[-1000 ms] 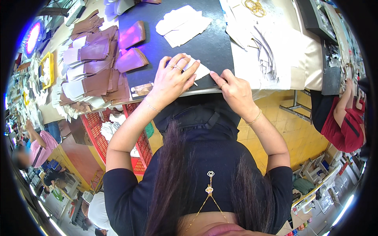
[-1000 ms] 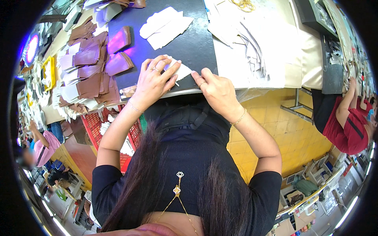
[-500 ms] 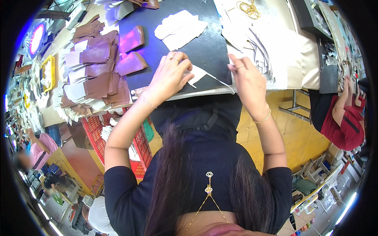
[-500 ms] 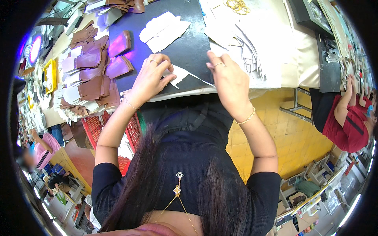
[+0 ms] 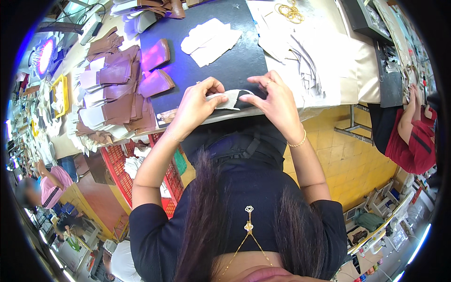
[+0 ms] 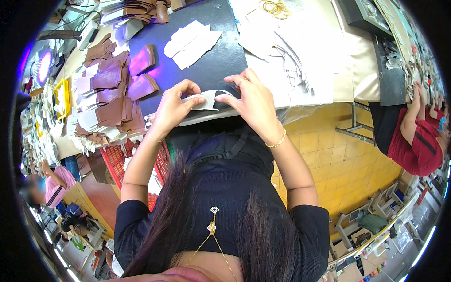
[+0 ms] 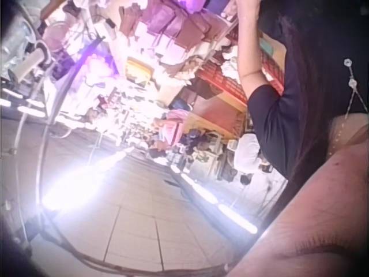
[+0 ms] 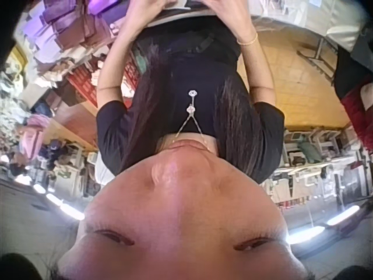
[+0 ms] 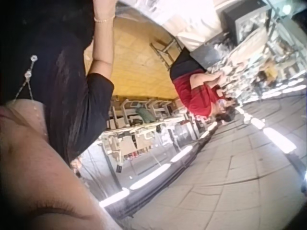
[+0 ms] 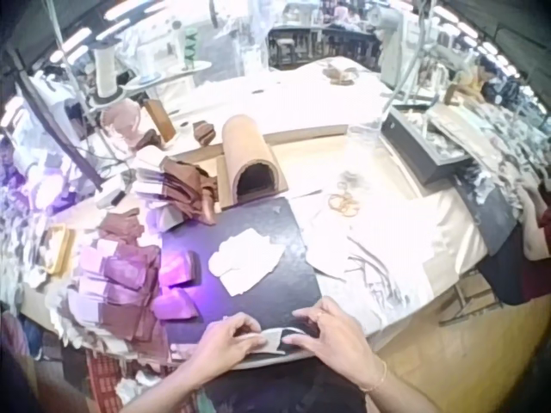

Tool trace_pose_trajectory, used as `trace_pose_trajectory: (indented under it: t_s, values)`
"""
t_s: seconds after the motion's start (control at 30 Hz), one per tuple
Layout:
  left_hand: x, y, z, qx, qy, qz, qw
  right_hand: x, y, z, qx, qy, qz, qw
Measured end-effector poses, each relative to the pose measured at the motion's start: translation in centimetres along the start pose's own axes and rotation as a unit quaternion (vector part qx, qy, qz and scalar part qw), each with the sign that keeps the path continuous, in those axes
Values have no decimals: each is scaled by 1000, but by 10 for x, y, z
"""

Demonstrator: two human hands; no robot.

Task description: The person repeatedly picks up small white fabric pieces and places them onto brown leather pieces on a worktable, then stacks the assembled units. The person also gathers a bundle of white fabric pieces, ties them with a rubber band, and hands the bundle to a coworker. Finally, the person folds a white fabric piece and places it on the table.

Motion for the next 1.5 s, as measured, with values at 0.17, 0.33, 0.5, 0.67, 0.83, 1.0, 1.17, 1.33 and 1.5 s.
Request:
trace_pose_trajectory:
  t_s: [0.17,0.33,0.5,0.67,0.83,1.0,1.17,1.33,1.5]
  values:
    - [8,2,-5,-15,-7,-15,1000,-4,5,12,55,-60,0,997]
    - [14,-1,-4,46,-105,-40,993,27,24,4,63,-117,-17,991]
    - [7,0,0,51,-148,-101,983,69,40,-23,-23,-22,-226,974]
    - [5,4,0,69,-154,-131,977,54,17,-36,20,16,-156,987]
    - [5,8,-6,103,-141,-222,959,24,-14,-46,8,7,-134,991]
    - [4,15,-9,73,-133,-185,971,18,-25,-41,2,-3,-140,990]
    - [3,24,-10,37,-104,-137,984,15,-28,-33,32,2,-136,990]
    - [1,29,-6,27,-94,-125,987,16,-24,-27,37,27,-112,993]
    - [-3,31,9,32,-95,-153,983,34,-7,-19,22,59,-65,996]
Point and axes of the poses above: each hand's wrist, its own z-axis towards the middle knuckle, its own x-axis out of the back of the hand, y = z × x, the point moved 2 cm from there along z, towards the middle knuckle, and after that the axes turned 4 degrees about -x, right-handed, at the moved point
